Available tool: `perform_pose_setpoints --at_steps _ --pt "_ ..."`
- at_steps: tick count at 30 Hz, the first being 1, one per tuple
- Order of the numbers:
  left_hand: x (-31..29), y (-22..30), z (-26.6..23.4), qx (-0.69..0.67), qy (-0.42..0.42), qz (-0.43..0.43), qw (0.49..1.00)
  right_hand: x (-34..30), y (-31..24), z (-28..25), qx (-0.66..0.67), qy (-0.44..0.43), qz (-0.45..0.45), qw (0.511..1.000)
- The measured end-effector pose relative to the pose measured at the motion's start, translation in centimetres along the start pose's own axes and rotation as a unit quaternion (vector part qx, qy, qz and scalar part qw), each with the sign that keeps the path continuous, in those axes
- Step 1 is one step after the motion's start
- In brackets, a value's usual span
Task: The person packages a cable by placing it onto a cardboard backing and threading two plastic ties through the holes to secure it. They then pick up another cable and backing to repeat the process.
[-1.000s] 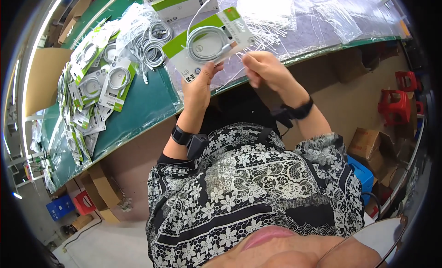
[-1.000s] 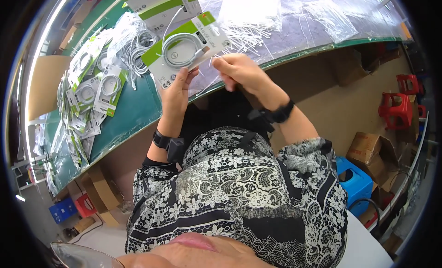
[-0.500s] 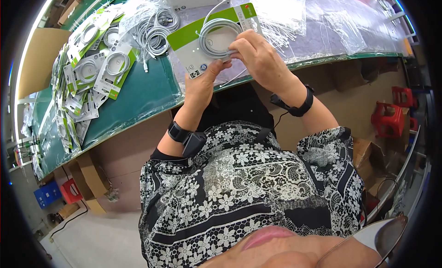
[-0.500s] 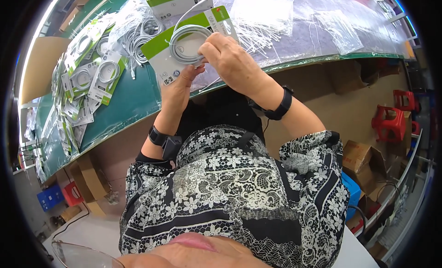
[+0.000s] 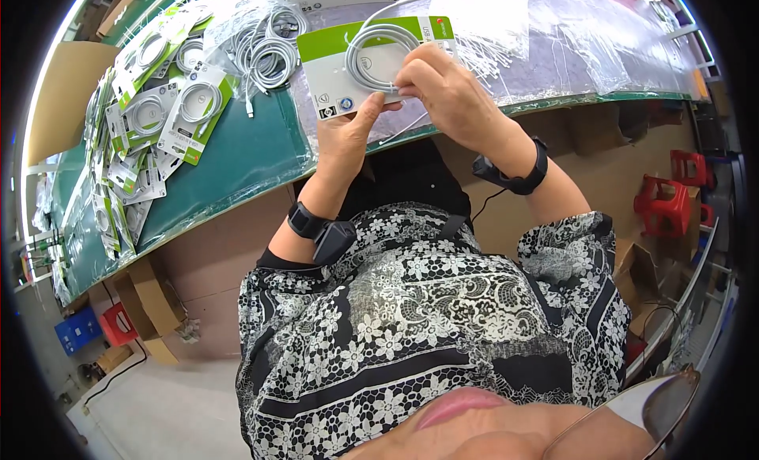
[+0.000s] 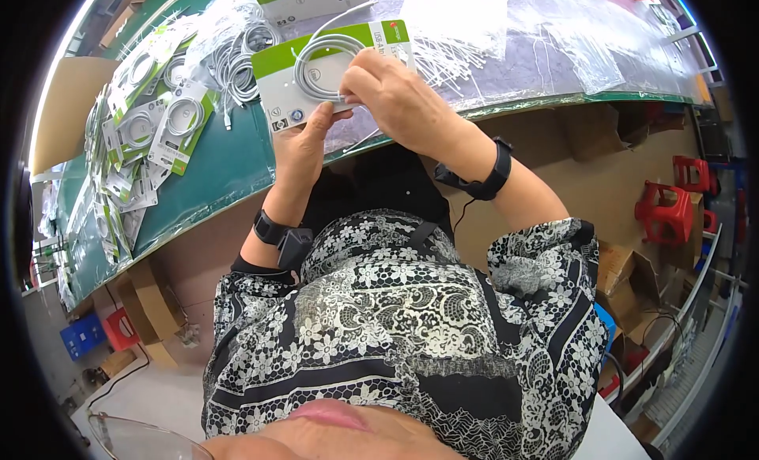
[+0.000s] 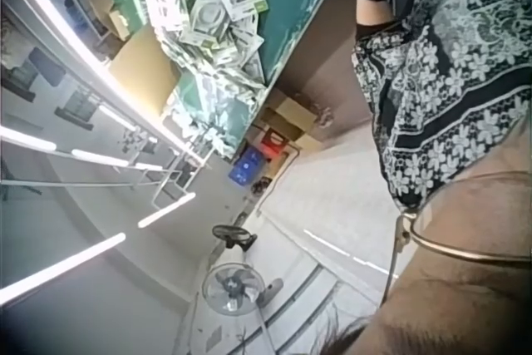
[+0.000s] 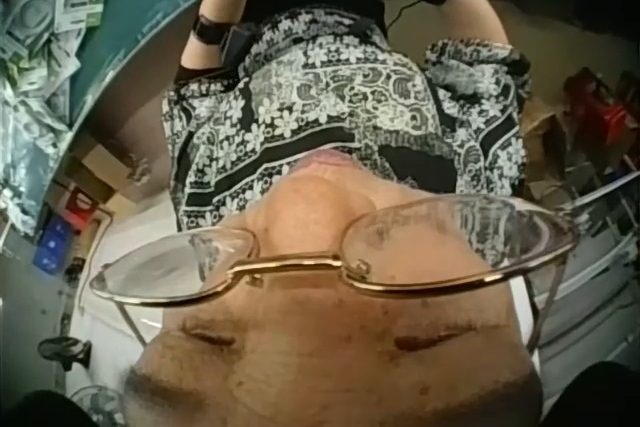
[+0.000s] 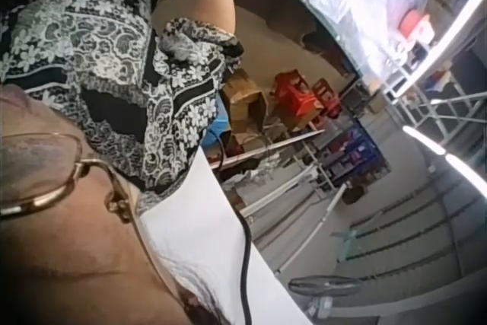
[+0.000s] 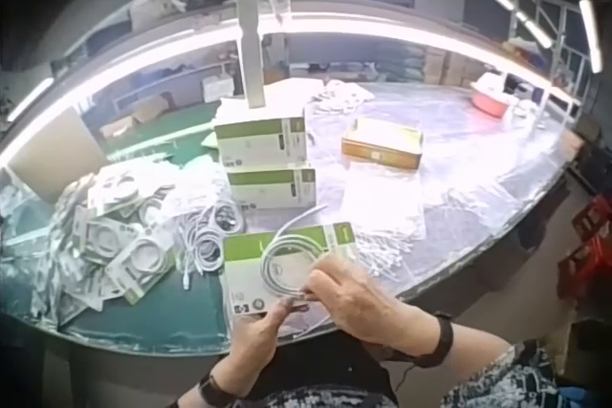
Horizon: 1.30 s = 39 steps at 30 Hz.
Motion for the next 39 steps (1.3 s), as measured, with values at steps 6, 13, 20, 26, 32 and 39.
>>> perform_pose_setpoints --at_steps 6,13,20,26,32,39 --pt "-0.1 -0.3 -0.2 -0.026 0.015 -0.021 0.999 -0.5 -1.1 0.1 -0.103 0.039 -0.045 0.993" --pt "-0.5 -0.7 0.7 -0.124 0.037 -0.039 0.991 -0.7 -1.2 -0.3 -0.070 0.085 -0.017 0.994" --pt "-1.0 -1.3 0.5 -0.176 0.050 -0.089 0.979 -0.4 -1.4 -0.7 -0.066 0.044 -0.094 0.992" --pt "-0.7 -1.4 0.1 -0.184 0.048 -0.133 0.973 -0.2 -2.2 -0.4 -0.131 -0.046 -0.137 0.981" --pt "-0.5 -1.4 0.4 -0.175 0.044 -0.119 0.976 -0.5 -1.9 -0.4 -0.111 -0.036 -0.106 0.988" --pt "-0.3 -0.8 0.2 -0.107 0.037 -0.086 0.990 -0.3 -1.1 -1.6 -0.064 0.049 0.035 0.996"
Point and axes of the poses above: each hand's wrist, its own x-axis towards the middle knuckle, its own z-axis out of the palm, y = z × x, the point moved 7 cm from there along x, towards the middle knuckle, and after that the axes turned 8 degrees about -x, right-handed, at the moved point
